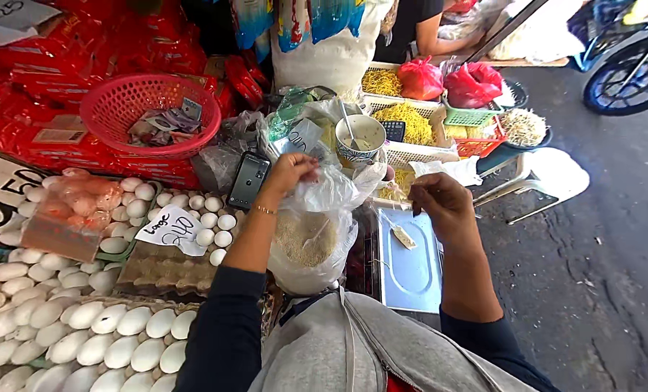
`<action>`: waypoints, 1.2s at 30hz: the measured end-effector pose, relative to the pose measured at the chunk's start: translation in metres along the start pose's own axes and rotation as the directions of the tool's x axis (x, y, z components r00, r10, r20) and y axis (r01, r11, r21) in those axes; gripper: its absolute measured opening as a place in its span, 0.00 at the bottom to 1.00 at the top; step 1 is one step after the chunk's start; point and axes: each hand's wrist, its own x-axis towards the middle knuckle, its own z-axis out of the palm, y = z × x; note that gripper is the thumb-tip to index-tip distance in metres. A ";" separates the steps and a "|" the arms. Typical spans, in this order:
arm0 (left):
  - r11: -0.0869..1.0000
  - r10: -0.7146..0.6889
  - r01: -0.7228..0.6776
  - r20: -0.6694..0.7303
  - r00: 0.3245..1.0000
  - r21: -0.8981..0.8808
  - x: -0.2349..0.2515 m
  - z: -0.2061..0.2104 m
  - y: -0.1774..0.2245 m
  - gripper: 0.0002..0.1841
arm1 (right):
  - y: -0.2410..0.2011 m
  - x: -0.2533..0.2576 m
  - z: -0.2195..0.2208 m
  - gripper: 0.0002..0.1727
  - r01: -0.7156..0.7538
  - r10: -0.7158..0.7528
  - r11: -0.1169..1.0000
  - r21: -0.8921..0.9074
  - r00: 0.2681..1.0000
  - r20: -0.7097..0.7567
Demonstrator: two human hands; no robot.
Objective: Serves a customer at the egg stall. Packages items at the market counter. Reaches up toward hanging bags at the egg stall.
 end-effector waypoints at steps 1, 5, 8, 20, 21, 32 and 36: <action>0.999 -0.033 0.033 -0.064 0.997 0.003 0.022 -0.003 -0.003 0.14 | -0.003 -0.008 -0.003 0.07 -0.014 0.013 1.000 0.023 0.999 0.036; 0.974 -0.201 0.151 -0.338 0.920 -0.168 0.096 -0.015 -0.018 0.19 | -0.014 -0.039 0.008 0.08 -0.091 0.068 0.990 0.107 0.977 0.203; 0.971 -0.239 0.197 -0.454 0.858 -0.138 0.121 -0.023 -0.029 0.23 | -0.012 -0.052 0.017 0.07 -0.101 0.062 0.984 0.145 0.966 0.251; 0.974 0.192 -0.159 0.211 0.958 -0.164 -0.116 0.074 -0.021 0.24 | 0.002 -0.044 0.056 0.02 -0.236 0.170 0.958 0.164 0.926 0.337; 0.975 0.167 -0.132 0.196 0.966 -0.179 -0.129 0.075 -0.032 0.17 | 0.002 -0.040 0.061 0.03 -0.237 0.164 0.957 0.170 0.919 0.358; 0.973 0.027 -0.065 -0.170 0.985 -0.220 -0.176 0.061 -0.064 0.07 | 0.010 -0.035 0.084 0.06 -0.166 0.130 0.984 0.072 0.925 0.358; 0.989 -0.021 0.004 -0.111 0.994 -0.147 -0.167 0.071 -0.058 0.15 | 0.011 -0.048 0.083 0.13 -0.145 0.138 0.989 0.018 0.966 0.220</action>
